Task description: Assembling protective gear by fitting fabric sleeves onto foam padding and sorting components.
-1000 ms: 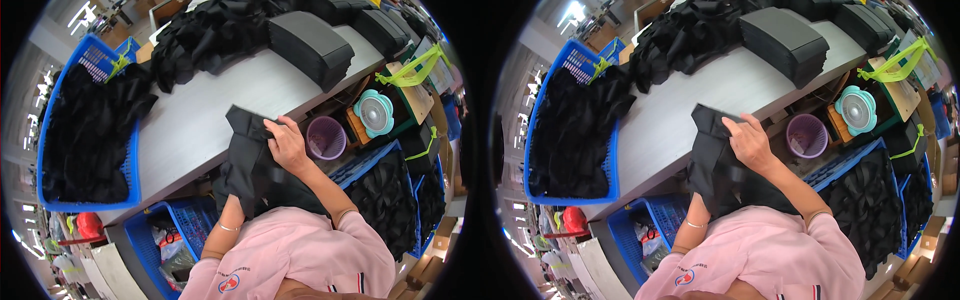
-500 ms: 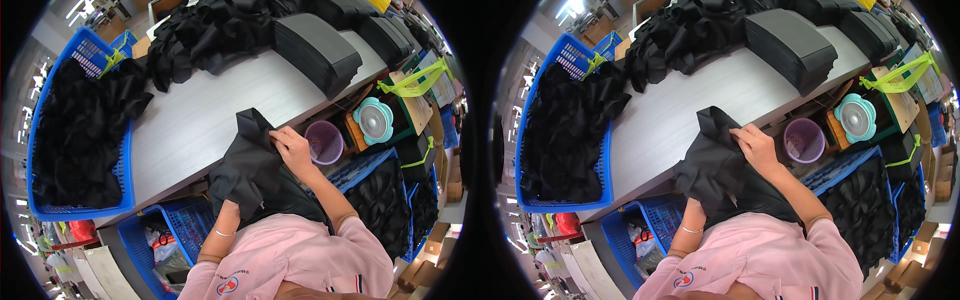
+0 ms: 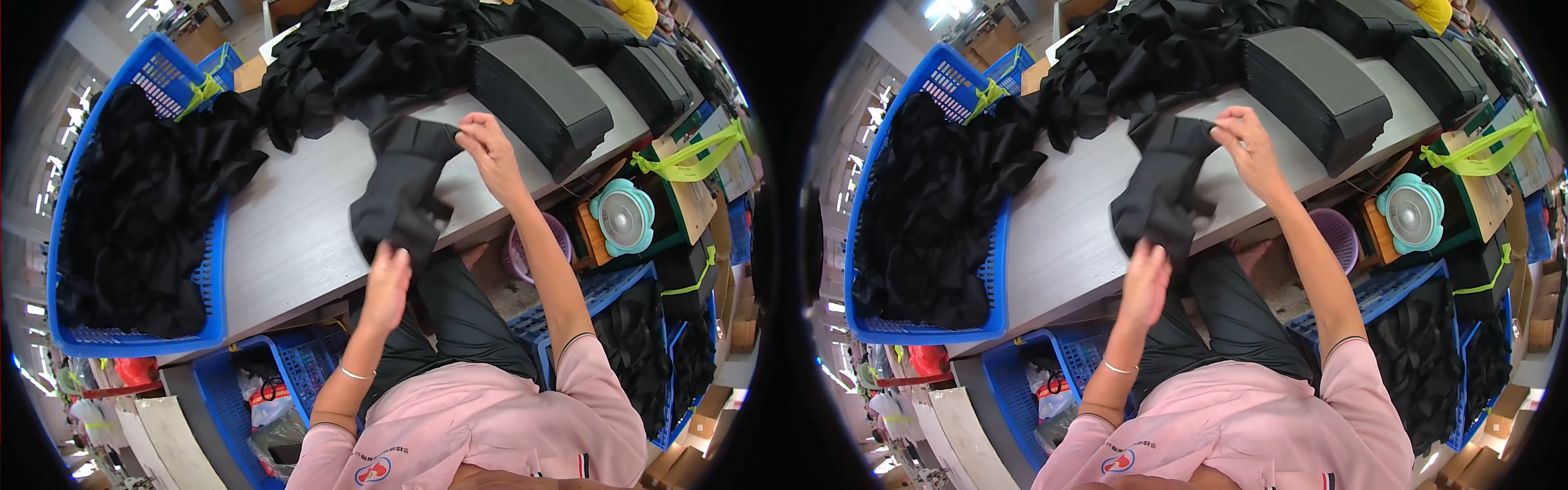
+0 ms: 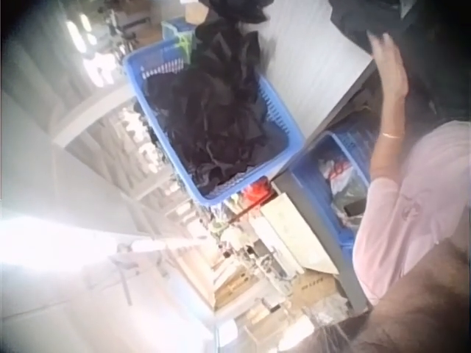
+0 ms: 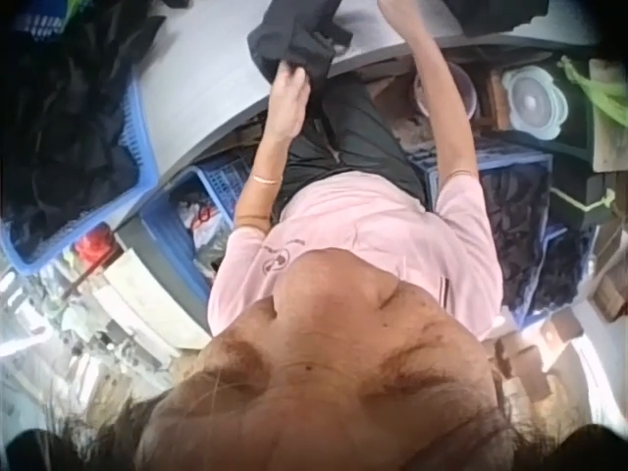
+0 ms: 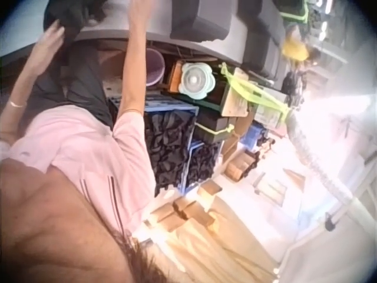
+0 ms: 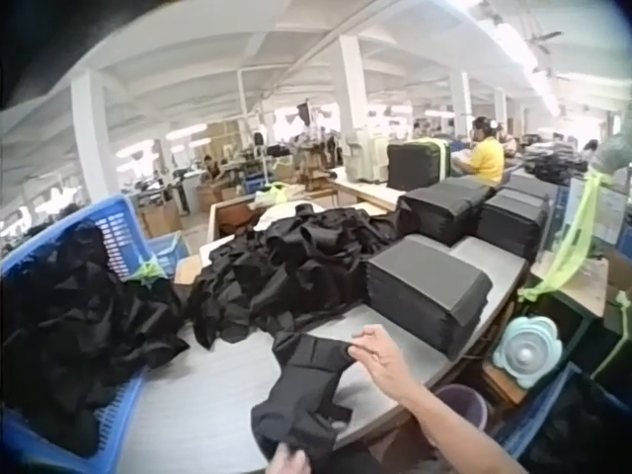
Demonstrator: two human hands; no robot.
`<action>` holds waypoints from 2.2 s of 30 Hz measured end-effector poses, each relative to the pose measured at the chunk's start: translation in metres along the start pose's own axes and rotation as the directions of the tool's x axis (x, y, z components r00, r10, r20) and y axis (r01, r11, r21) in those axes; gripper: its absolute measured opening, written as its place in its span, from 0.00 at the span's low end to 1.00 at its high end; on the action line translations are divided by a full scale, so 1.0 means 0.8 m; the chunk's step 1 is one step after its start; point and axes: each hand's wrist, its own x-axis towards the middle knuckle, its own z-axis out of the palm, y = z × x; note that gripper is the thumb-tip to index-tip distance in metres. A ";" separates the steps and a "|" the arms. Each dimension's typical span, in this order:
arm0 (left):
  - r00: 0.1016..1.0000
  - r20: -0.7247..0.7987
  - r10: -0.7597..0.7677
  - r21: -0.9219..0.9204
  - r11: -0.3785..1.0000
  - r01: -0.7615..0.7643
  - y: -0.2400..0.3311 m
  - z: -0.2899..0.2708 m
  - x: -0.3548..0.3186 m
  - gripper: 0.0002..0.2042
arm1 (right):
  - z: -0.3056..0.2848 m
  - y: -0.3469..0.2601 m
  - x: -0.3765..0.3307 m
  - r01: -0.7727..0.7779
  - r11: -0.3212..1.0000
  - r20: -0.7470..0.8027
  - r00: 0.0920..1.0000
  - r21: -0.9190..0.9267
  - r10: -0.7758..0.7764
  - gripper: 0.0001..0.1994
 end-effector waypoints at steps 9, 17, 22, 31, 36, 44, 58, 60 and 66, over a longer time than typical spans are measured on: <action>0.935 -0.084 0.345 0.451 0.850 -0.273 0.081 -0.004 0.007 0.14 | 0.029 -0.015 -0.129 -0.382 0.842 -0.230 0.843 0.380 0.486 0.15; 0.975 0.162 -0.150 0.095 0.986 0.136 0.059 0.028 0.101 0.23 | 0.055 -0.020 -0.130 -0.499 0.055 0.379 0.721 0.865 0.580 0.22; 0.874 0.340 -0.346 -0.326 0.829 0.455 0.023 0.028 0.101 0.20 | 0.050 -0.005 -0.125 -0.471 0.044 0.357 0.724 0.881 0.590 0.17; 0.877 0.418 -0.238 -0.370 0.836 0.404 0.021 0.045 0.106 0.16 | 0.052 0.020 -0.110 -0.396 0.582 0.041 0.849 0.710 0.527 0.09; 0.830 0.444 -0.338 -0.301 0.816 0.493 0.014 0.027 0.108 0.20 | 0.060 0.023 -0.111 -0.436 0.848 -0.018 0.887 0.301 0.462 0.14; 0.910 0.314 -0.270 -0.190 0.921 0.339 0.037 0.009 0.109 0.30 | 0.022 -0.007 -0.095 -0.677 0.316 0.505 0.719 0.665 0.478 0.12; 0.847 -0.245 0.472 0.532 0.796 -0.289 0.012 0.013 0.103 0.16 | 0.088 -0.021 -0.115 -0.308 0.946 -0.205 0.937 -0.106 0.282 0.21; 0.892 -0.161 0.422 0.580 0.772 -0.260 0.016 0.030 0.088 0.19 | 0.101 -0.006 -0.128 -0.302 0.948 -0.174 0.943 -0.102 0.282 0.21; 0.786 -0.163 0.596 0.763 0.581 -0.282 0.047 -0.006 0.099 0.23 | 0.042 0.010 -0.073 -0.340 0.923 -0.247 0.924 -0.182 0.291 0.24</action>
